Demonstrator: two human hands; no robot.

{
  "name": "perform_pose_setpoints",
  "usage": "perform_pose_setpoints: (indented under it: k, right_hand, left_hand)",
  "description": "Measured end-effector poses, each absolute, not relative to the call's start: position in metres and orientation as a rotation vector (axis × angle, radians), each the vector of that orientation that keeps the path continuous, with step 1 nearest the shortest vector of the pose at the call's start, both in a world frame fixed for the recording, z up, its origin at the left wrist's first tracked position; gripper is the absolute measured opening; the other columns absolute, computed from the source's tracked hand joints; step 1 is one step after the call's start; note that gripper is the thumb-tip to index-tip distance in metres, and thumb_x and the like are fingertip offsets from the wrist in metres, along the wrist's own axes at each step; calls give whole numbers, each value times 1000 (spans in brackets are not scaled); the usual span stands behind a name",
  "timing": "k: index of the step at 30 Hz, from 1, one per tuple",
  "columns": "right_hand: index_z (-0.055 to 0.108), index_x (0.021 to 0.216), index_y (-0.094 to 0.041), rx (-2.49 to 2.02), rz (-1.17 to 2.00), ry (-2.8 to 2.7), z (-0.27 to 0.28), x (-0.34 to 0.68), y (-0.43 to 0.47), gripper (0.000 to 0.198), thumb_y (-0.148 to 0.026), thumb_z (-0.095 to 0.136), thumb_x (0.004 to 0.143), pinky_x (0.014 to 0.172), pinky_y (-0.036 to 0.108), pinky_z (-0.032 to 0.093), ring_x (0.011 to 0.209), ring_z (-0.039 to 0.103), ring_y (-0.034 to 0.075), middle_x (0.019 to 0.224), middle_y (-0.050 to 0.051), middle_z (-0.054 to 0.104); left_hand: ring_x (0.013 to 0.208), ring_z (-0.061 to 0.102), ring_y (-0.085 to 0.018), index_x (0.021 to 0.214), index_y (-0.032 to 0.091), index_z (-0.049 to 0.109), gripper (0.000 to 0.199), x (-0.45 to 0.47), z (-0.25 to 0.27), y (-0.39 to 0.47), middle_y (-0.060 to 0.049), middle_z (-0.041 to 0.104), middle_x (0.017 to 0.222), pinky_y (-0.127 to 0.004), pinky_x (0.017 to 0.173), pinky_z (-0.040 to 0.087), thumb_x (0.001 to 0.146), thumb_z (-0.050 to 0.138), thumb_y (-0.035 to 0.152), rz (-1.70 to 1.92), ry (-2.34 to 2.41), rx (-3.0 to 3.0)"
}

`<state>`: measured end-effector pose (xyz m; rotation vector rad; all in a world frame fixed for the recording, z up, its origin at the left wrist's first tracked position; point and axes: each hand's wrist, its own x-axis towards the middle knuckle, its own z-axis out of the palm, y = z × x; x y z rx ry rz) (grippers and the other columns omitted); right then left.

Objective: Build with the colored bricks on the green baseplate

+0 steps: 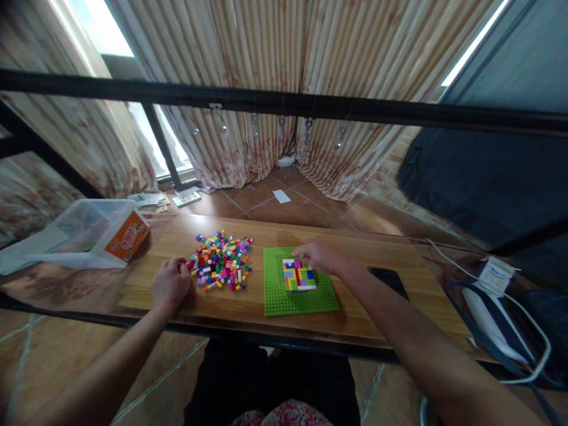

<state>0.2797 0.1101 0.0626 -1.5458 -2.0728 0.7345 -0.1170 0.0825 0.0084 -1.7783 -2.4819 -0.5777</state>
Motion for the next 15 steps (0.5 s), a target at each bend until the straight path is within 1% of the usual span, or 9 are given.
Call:
perform_pose_setpoints:
  k: [3, 5, 11, 15]
  right_hand:
    - [74, 98, -24, -1470, 856, -2238, 62, 286, 109, 36, -17, 66, 64, 73, 31, 50, 75, 67, 19, 82, 0, 75]
    - [72, 103, -24, -1473, 834, -2206, 62, 291, 108, 37, -19, 67, 66, 76, 33, 51, 78, 68, 20, 87, 1, 75]
    - [72, 100, -23, -1518, 611, -2067, 64, 292, 103, 25, -27, 57, 80, 85, 39, 51, 91, 68, 23, 101, 5, 73]
    - [73, 96, -24, -1537, 562, -1995, 60, 260, 102, 23, -29, 55, 82, 84, 39, 51, 92, 68, 23, 98, 5, 74]
  left_hand:
    - [91, 61, -24, 104, 19, 64, 30, -117, 9, 82, -11, 63, 106, -34, 77, 44, 90, 39, 28, -580, -2499, -1780]
    - [92, 61, -24, 104, 19, 64, 30, -117, 9, 82, -11, 63, 105, -34, 78, 44, 90, 40, 28, -587, -2502, -1785]
    - [93, 61, -23, 101, 19, 63, 29, -118, 7, 81, -9, 64, 103, -34, 80, 44, 90, 38, 27, -625, -2478, -1797]
    - [93, 61, -22, 99, 19, 64, 28, -118, 6, 81, -9, 64, 101, -33, 81, 44, 91, 38, 28, -627, -2488, -1804]
